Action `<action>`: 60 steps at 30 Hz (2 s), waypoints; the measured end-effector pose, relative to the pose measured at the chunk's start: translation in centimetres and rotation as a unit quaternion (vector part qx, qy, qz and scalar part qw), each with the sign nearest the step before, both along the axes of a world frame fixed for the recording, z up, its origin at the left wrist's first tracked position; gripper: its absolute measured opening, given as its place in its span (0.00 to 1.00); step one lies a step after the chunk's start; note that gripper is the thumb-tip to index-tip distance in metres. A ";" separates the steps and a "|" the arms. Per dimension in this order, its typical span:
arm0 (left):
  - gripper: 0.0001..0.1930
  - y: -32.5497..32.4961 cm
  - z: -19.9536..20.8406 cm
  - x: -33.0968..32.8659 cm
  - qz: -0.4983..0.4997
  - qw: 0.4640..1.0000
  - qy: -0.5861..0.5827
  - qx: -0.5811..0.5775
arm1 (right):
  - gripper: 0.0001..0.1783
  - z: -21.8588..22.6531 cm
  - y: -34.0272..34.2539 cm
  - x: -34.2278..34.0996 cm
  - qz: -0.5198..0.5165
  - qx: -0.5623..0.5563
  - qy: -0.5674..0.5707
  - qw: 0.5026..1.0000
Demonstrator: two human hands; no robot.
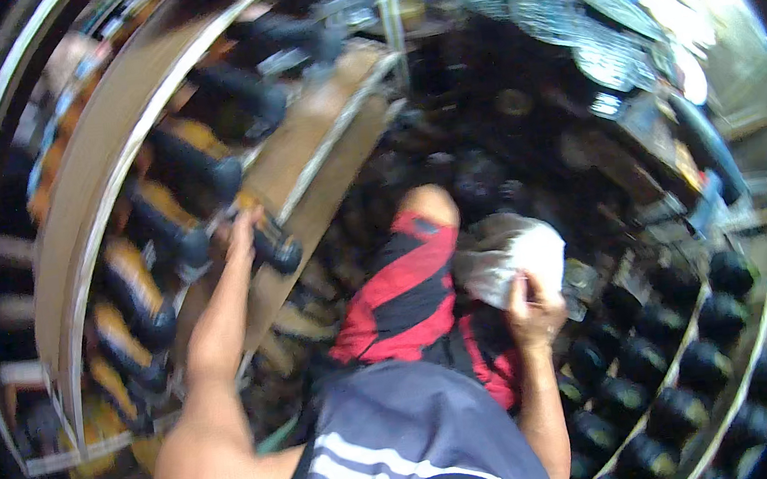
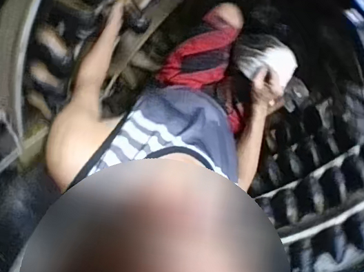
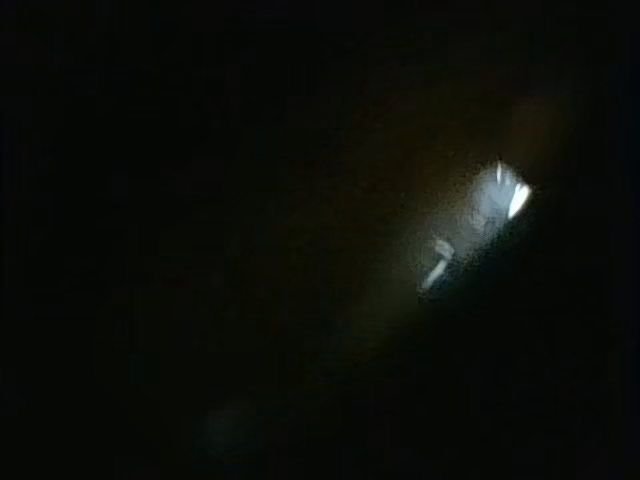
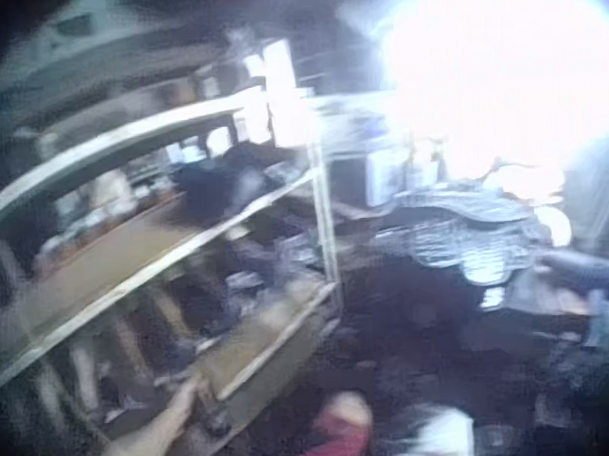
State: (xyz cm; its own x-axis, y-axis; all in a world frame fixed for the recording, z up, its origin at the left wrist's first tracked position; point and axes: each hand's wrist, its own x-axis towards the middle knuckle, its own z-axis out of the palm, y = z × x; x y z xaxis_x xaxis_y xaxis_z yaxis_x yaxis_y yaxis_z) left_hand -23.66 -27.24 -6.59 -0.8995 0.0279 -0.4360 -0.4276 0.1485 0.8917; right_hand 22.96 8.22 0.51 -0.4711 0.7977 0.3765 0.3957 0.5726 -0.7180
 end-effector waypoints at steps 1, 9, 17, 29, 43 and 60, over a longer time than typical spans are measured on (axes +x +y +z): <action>0.30 1.0 1.5 3.2 0.000 0.990 0.141 0.013 | 0.08 0.1 0.1 -0.2 -0.026 0.051 -0.013 0.998; 0.44 14.1 14.6 18.5 -0.329 0.912 0.112 0.218 | 0.14 6.3 6.0 -0.3 0.150 -0.191 -0.048 0.969; 0.68 23.4 10.5 29.4 -0.446 0.856 0.071 0.253 | 0.15 18.5 9.9 -1.8 0.160 -0.211 0.004 0.964; 0.29 43.7 29.9 6.5 -0.286 0.755 0.586 0.071 | 0.22 21.3 25.4 8.8 -0.269 0.139 -0.019 0.953; 0.61 52.9 33.8 2.6 -0.377 0.687 0.617 -0.076 | 0.35 15.0 40.4 9.2 -0.329 0.005 -0.187 0.926; 0.27 17.2 43.3 -3.4 -0.359 0.639 0.650 -0.198 | 0.35 37.5 34.3 -2.3 -0.124 0.333 -0.216 0.910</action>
State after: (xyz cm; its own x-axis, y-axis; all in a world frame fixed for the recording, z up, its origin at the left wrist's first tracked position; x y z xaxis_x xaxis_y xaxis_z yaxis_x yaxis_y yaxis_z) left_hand -27.01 -10.02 36.70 -0.3260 0.7570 0.5663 0.9427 0.2149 0.2553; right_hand 20.69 42.50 37.98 -0.5268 0.5628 0.6370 0.7347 0.6784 0.0083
